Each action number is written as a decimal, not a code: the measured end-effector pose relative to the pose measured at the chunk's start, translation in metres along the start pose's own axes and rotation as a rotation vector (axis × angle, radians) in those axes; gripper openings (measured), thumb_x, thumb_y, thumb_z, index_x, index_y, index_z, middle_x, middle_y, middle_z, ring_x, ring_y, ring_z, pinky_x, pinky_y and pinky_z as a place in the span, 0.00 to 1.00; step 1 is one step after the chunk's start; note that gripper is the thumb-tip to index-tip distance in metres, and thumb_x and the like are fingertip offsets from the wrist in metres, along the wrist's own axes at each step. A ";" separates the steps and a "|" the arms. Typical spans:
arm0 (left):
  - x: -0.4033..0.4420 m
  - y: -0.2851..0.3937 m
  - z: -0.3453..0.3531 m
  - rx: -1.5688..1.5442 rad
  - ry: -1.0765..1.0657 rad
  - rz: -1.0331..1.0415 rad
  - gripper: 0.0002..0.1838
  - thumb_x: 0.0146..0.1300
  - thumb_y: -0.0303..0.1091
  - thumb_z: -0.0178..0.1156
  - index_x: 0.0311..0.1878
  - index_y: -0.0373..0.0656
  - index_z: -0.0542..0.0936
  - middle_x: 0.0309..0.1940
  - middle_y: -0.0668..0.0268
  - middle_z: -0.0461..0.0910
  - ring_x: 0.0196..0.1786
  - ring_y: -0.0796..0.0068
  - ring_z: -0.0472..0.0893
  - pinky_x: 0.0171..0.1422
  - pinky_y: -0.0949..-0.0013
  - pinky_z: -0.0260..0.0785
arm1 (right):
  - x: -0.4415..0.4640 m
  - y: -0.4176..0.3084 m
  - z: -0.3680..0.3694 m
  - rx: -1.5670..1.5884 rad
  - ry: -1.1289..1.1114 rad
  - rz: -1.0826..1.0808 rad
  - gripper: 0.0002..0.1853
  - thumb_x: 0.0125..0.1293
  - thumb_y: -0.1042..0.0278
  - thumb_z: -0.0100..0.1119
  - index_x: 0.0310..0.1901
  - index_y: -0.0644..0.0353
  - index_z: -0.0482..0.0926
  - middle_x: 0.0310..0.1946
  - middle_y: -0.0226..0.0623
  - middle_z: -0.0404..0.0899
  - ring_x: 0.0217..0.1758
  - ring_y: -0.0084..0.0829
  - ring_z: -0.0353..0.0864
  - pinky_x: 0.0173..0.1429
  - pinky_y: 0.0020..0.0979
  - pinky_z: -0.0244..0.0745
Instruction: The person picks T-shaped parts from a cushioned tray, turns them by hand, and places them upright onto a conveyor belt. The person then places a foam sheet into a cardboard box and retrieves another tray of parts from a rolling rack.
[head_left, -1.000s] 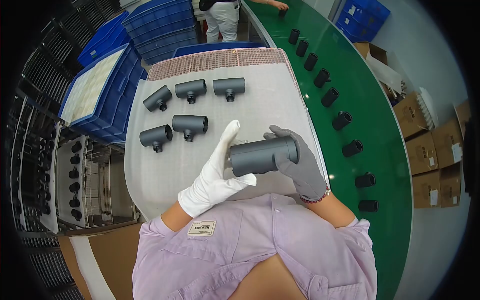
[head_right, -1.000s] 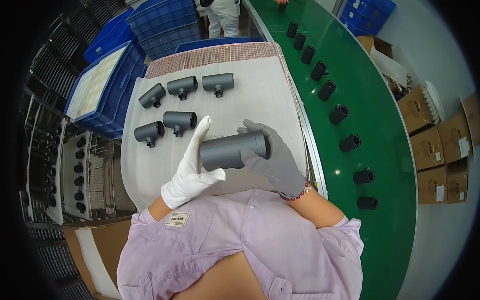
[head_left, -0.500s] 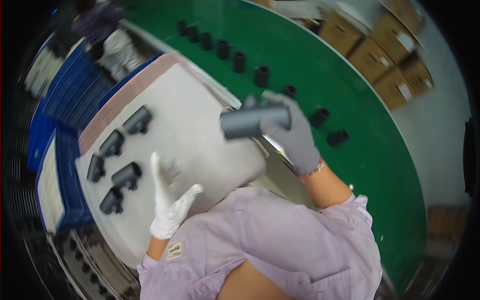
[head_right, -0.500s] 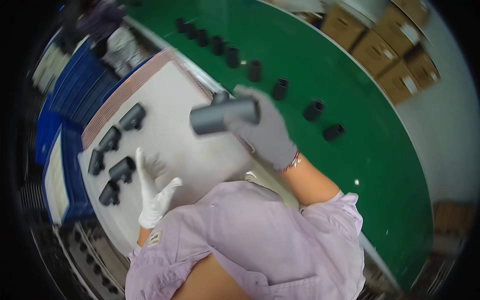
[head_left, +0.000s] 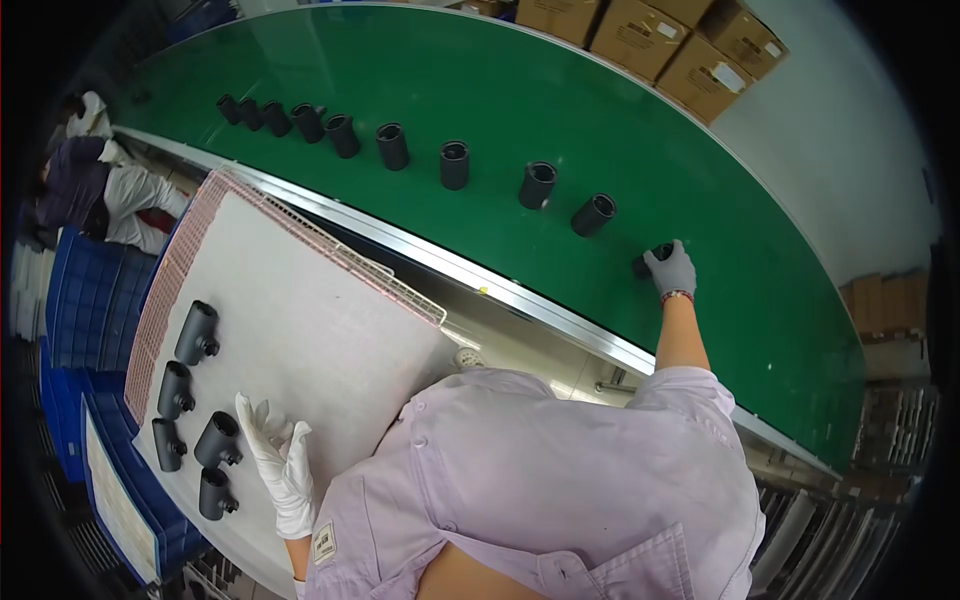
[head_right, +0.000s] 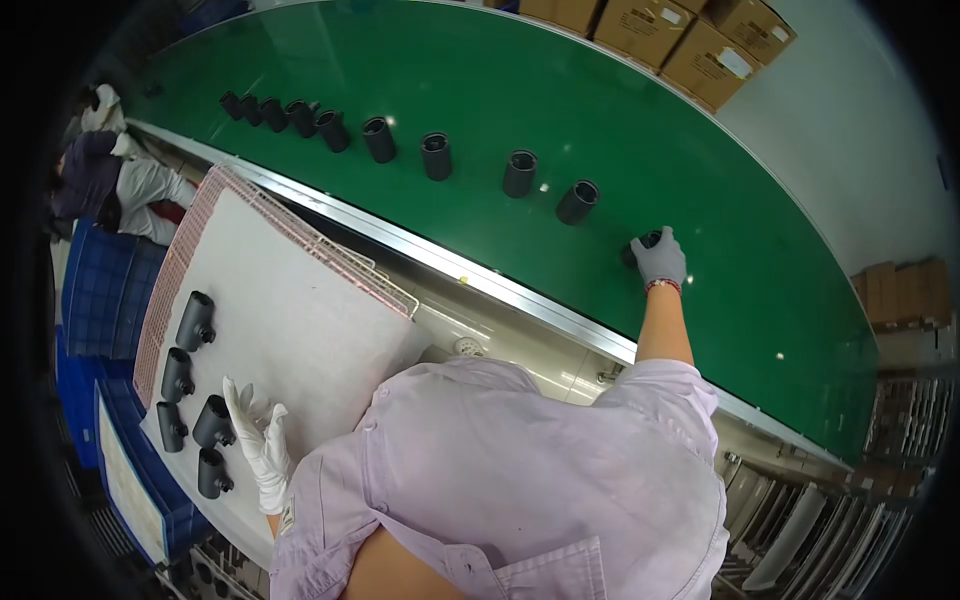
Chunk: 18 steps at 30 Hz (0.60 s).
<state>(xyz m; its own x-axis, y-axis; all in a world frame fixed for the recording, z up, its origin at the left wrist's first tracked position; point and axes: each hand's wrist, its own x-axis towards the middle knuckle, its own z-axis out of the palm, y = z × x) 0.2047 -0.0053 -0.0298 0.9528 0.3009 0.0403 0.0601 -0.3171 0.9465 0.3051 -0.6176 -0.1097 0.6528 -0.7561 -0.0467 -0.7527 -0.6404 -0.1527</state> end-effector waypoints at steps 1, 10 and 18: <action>-0.001 0.001 -0.001 0.079 -0.014 0.020 0.46 0.60 0.26 0.65 0.77 0.51 0.49 0.67 0.54 0.61 0.56 0.69 0.70 0.60 0.67 0.67 | -0.001 -0.014 -0.009 -0.048 -0.025 0.009 0.42 0.51 0.40 0.66 0.63 0.58 0.66 0.55 0.48 0.77 0.59 0.48 0.76 0.59 0.44 0.75; -0.049 -0.011 -0.035 0.100 0.083 -0.068 0.43 0.60 0.26 0.66 0.75 0.40 0.53 0.64 0.61 0.68 0.60 0.69 0.72 0.65 0.67 0.65 | -0.115 -0.257 -0.079 0.660 0.183 -1.044 0.31 0.63 0.59 0.63 0.62 0.71 0.70 0.62 0.53 0.71 0.66 0.45 0.70 0.68 0.40 0.66; -0.106 -0.037 -0.058 -0.072 0.276 -0.083 0.38 0.61 0.32 0.67 0.71 0.38 0.61 0.67 0.57 0.68 0.63 0.66 0.73 0.65 0.65 0.66 | -0.434 -0.414 -0.039 0.527 -0.384 -2.259 0.32 0.59 0.51 0.63 0.61 0.59 0.71 0.52 0.44 0.79 0.55 0.44 0.77 0.59 0.42 0.71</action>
<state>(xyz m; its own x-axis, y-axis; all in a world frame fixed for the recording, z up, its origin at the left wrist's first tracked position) 0.0844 0.0270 -0.0500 0.8281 0.5594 0.0375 0.1044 -0.2195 0.9700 0.3302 -0.0297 0.0120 0.1358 0.9106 0.3902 0.9369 0.0100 -0.3495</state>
